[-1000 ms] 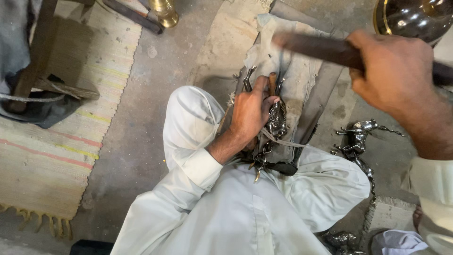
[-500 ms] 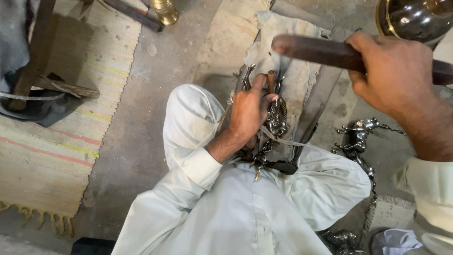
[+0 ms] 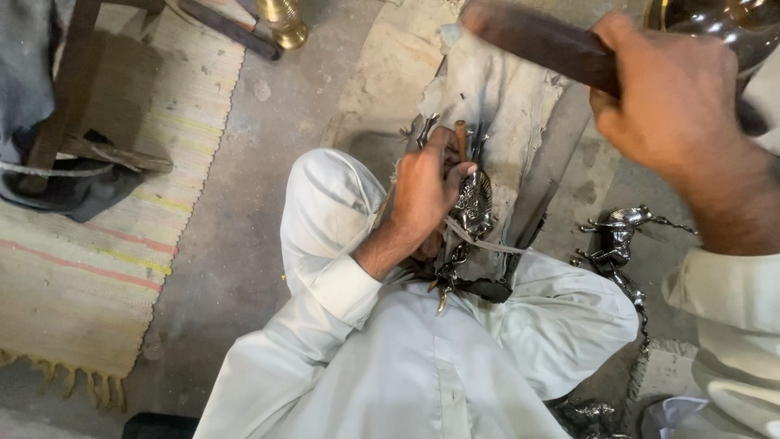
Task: The person sits cross-legged on the floor with a silver metal horse figurine held in a wooden fixture on their lap. They hold a small punch against the figurine and repeatedly strike it with a wooden mallet to shape the metal decoration, repositioning the punch and figurine between strikes.
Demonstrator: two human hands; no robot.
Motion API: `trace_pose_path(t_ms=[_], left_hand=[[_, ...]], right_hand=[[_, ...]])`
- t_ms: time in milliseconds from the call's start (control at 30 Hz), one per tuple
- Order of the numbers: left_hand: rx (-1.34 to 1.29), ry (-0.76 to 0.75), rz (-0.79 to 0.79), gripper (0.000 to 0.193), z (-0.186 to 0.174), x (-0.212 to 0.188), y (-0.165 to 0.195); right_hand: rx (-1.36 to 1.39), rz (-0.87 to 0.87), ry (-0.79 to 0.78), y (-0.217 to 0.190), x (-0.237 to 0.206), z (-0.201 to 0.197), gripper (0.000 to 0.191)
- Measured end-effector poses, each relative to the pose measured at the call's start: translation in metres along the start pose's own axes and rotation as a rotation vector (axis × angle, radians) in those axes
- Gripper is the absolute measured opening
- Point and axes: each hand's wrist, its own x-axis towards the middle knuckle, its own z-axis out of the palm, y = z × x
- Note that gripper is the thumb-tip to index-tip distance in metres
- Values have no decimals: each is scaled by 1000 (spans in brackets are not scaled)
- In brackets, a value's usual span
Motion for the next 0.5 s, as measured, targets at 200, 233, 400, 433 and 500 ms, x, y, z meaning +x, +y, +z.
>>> trace_pose_path(t_ms=[200, 233, 400, 433, 500], left_hand=[[-133, 98, 118, 34, -8, -4, 3], [-113, 91, 111, 35, -10, -6, 3], [-52, -5, 124, 37, -10, -14, 2], [11, -19, 123, 36, -10, -14, 1], [135, -48, 123, 36, -9, -15, 1]], right_hand=[[-122, -141, -208, -1, -15, 16, 45], [-42, -104, -261, 4, -16, 18, 44], [270, 9, -354, 18, -26, 22, 40], [223, -16, -340, 17, -28, 21, 40], [127, -61, -310, 12, -31, 21, 41]])
